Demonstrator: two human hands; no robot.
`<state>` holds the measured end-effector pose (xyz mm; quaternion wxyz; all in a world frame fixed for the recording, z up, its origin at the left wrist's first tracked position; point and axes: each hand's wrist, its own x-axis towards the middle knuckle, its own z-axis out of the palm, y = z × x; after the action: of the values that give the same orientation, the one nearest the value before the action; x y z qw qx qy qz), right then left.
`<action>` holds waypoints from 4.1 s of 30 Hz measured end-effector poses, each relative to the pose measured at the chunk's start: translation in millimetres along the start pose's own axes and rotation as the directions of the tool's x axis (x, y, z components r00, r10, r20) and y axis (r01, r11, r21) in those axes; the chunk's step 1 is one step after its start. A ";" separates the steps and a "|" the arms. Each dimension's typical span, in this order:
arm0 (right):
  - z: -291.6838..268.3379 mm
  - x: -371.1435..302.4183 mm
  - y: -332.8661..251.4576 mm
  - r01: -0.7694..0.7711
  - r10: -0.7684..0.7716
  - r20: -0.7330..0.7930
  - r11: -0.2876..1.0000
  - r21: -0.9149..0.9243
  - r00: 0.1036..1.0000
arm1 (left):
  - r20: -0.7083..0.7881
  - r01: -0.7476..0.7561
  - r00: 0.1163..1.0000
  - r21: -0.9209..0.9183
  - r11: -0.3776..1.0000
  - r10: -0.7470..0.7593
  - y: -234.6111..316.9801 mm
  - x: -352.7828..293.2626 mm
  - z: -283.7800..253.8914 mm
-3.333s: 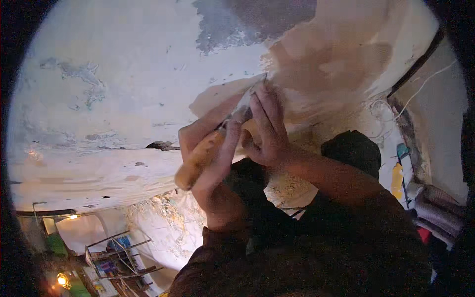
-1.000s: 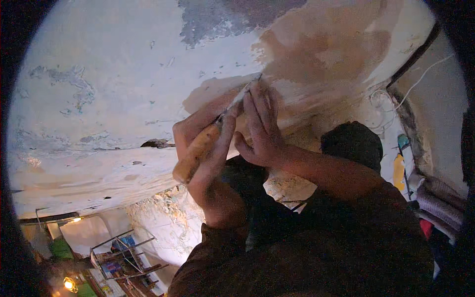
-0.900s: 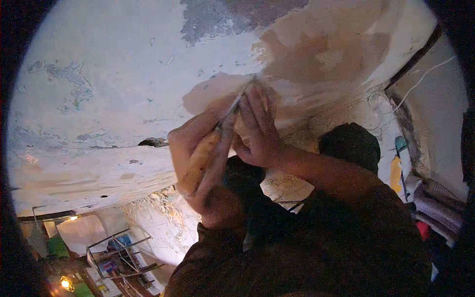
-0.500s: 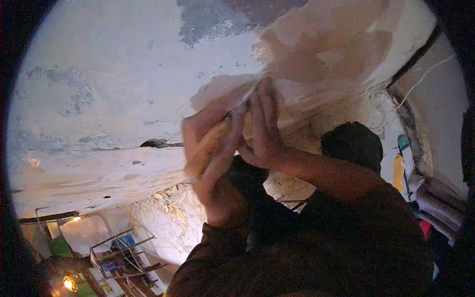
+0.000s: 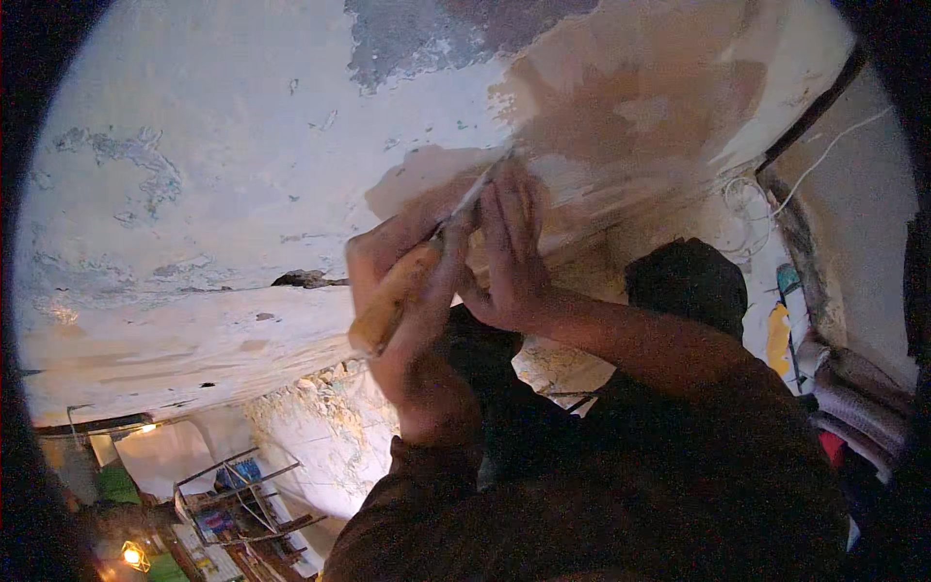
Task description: The person scrapes peeling paint and plaster from a wall using a putty knife.
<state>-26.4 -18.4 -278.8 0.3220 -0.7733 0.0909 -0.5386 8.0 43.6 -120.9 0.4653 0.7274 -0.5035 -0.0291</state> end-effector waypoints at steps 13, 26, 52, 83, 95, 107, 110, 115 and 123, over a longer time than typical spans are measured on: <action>1.5 -0.8 4.7 0.026 -0.024 0.036 0.998 -0.053 0.999 | -0.193 -0.299 0.935 0.019 0.954 0.297 3.6 3.2 11.5; -3.0 3.6 3.9 0.059 -0.060 -0.029 0.997 -0.043 0.998 | -0.266 -0.340 0.895 0.117 0.933 0.359 -10.1 -4.6 21.2; -9.7 22.5 9.8 0.172 -0.175 -0.023 0.982 -0.077 0.984 | 0.230 -0.350 0.917 0.079 0.933 0.325 -3.2 -6.4 -46.9; -22.2 41.5 22.9 0.210 -0.187 0.116 0.949 -0.236 0.975 | 0.077 0.244 0.964 0.128 0.961 -0.255 16.7 -9.6 -40.8; -30.9 43.1 19.6 0.218 -0.182 0.161 0.944 -0.246 0.970 | -0.011 0.319 0.947 0.170 0.932 -0.322 29.4 -8.9 -26.7; -31.9 60.1 31.8 0.297 -0.311 -0.050 0.936 -0.187 0.949 | 0.291 0.113 0.923 0.421 0.900 -0.252 -1.5 2.6 -30.2; -29.2 64.5 22.9 0.347 -0.360 -0.039 0.918 -0.192 0.932 | 0.206 0.174 0.946 0.330 0.928 -0.251 -0.6 -5.1 -58.4; -22.7 47.5 19.3 0.357 -0.349 -0.172 0.934 0.022 0.921 | -0.107 0.116 0.988 0.020 0.993 -0.113 1.6 -17.0 -74.2; -2.9 -17.7 41.2 -0.564 0.045 0.616 0.460 0.686 0.786 | -0.232 0.196 0.961 0.184 0.963 -0.151 -43.8 -66.3 9.3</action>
<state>-27.7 -42.8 -316.4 0.7614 -0.5984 -0.1282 -0.2138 1.6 90.5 -185.3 0.4355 0.8117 -0.3843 0.0616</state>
